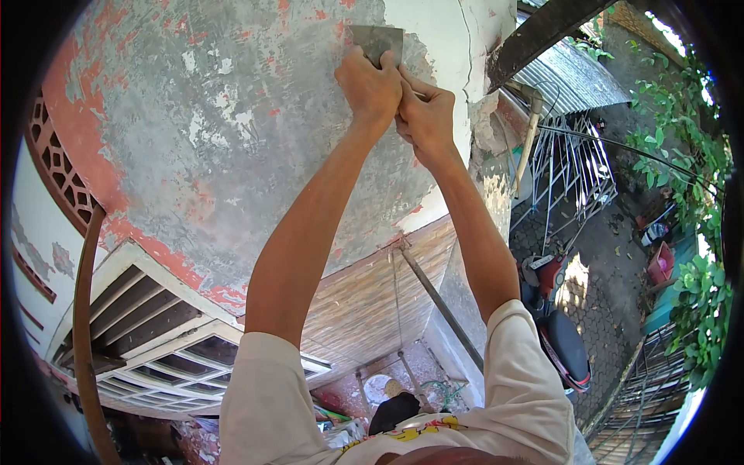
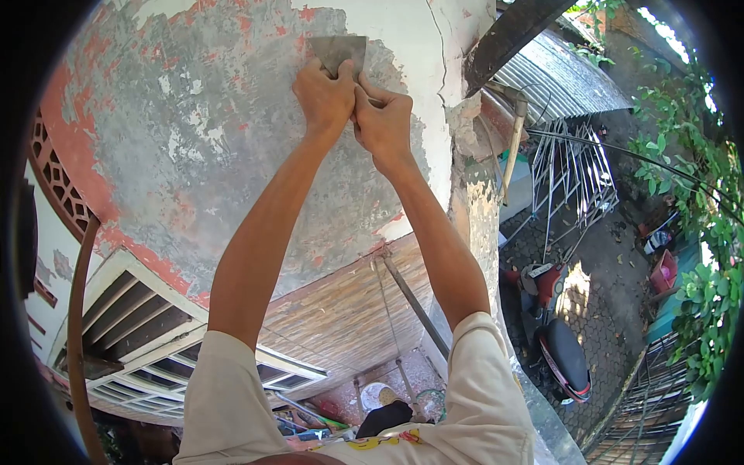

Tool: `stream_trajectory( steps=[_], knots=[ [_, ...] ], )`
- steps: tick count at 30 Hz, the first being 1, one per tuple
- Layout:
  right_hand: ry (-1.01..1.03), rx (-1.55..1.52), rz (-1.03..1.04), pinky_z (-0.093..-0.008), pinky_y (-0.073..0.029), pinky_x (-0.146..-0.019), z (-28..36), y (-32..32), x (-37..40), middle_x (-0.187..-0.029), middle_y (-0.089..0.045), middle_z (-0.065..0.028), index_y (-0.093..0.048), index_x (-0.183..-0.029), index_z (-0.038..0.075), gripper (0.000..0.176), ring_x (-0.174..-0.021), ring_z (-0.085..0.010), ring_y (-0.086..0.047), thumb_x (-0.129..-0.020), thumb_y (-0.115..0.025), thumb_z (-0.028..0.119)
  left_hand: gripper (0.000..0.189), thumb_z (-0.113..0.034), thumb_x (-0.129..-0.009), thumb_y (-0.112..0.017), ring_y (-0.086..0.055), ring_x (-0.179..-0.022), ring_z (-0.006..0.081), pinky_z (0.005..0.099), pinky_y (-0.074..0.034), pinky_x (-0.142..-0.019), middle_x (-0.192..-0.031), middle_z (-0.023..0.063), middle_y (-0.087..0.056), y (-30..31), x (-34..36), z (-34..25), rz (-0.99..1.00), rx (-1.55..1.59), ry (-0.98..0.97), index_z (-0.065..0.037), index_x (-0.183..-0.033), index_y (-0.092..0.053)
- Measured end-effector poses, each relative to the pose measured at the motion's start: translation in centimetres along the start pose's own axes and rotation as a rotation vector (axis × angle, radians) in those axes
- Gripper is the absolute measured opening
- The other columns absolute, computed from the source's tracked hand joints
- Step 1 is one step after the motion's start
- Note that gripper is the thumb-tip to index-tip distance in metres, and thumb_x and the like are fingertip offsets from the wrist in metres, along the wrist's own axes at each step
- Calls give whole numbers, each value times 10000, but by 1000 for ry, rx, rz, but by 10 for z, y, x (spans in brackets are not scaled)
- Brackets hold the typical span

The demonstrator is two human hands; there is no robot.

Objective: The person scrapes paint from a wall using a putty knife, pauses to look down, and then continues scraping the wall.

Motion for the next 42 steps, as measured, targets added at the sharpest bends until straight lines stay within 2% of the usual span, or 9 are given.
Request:
stream_trajectory(
  steps=[4, 7, 13, 16, 19, 22, 28, 40, 42],
  knots=[
    [49, 14, -16, -217, -287, -380, -6, 0, 1, -587, -547, 14, -632, -1218, -33, 325, -451, -32, -406, -945, -619, 143, 284, -144, -790, -728, -597, -507, 264, 403, -463, -563, -557, 150, -606, 6, -1, -5, 47, 11, -10, 39, -651, -562],
    [38, 17, -21, -215, -283, -381, -5, -1, 9, -590, -545, 17, -634, -1216, -32, 323, -454, -29, -405, -945, -619, 144, 307, -164, -790, -726, -588, -500, 276, 405, -462, -570, -548, 153, -601, 14, 9, -10, 36, 94, 85, 37, -635, -553],
    [5, -15, 1, -216, -274, -373, -1, -4, 2, -592, -546, 15, -648, -1189, -37, 306, -449, -31, -405, -945, -620, 146, 315, -168, -780, -722, -576, -489, 279, 409, -456, -573, -544, 153, -592, 11, -1, -9, -4, 115, -25, 36, -626, -538],
    [6, -41, 19, -216, -276, -370, 1, -1, -1, -598, -553, 7, -649, -1183, -40, 302, -449, -35, -412, -945, -620, 144, 225, -106, -797, -669, -636, -612, 381, 474, -483, -627, -651, 235, -624, 13, -4, -14, 90, 25, 3, 80, -717, -571],
    [19, -37, 2, -216, -282, -370, 0, -1, 4, -603, -560, -3, -646, -1189, -39, 302, -450, -39, -419, -946, -616, 139, 233, -112, -797, -668, -632, -622, 389, 485, -480, -648, -655, 241, -624, 16, 3, -18, 70, -3, 11, 76, -706, -565],
    [-12, -24, -18, -217, -284, -370, -2, -3, 13, -604, -561, -8, -639, -1200, -38, 307, -452, -41, -421, -948, -613, 135, 298, -153, -785, -711, -570, -484, 269, 405, -456, -568, -535, 131, -592, 20, 11, -11, 24, 85, 40, 39, -631, -544],
    [15, -40, 20, -218, -282, -370, -1, -7, 1, -603, -559, -8, -619, -1228, -42, 332, -451, -44, -421, -946, -614, 132, 258, -155, -784, -713, -577, -489, 263, 405, -463, -570, -546, 134, -602, 11, -6, -2, -3, 39, -67, 33, -667, -579],
    [-2, -7, 29, -221, -275, -368, 4, -4, 7, -603, -558, -5, -608, -1235, -56, 351, -435, -44, -409, -937, -622, 128, 282, -170, -781, -703, -599, -517, 281, 416, -480, -602, -577, 157, -624, 21, 6, -16, 18, 148, 56, 59, -666, -587],
    [-12, -18, 19, -219, -275, -368, 4, -3, 2, -602, -556, -4, -607, -1232, -63, 351, -435, -45, -410, -936, -622, 124, 283, -170, -782, -704, -601, -522, 281, 415, -480, -601, -585, 161, -626, 12, -3, -9, -38, 71, -30, 57, -662, -585]
  ],
)
Point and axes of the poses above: each hand's wrist, its own x-axis away from the middle knuckle, its own y-axis out of the back of the hand, z = x × y, the point moved 1 cm from there along -x, towards the middle knuckle
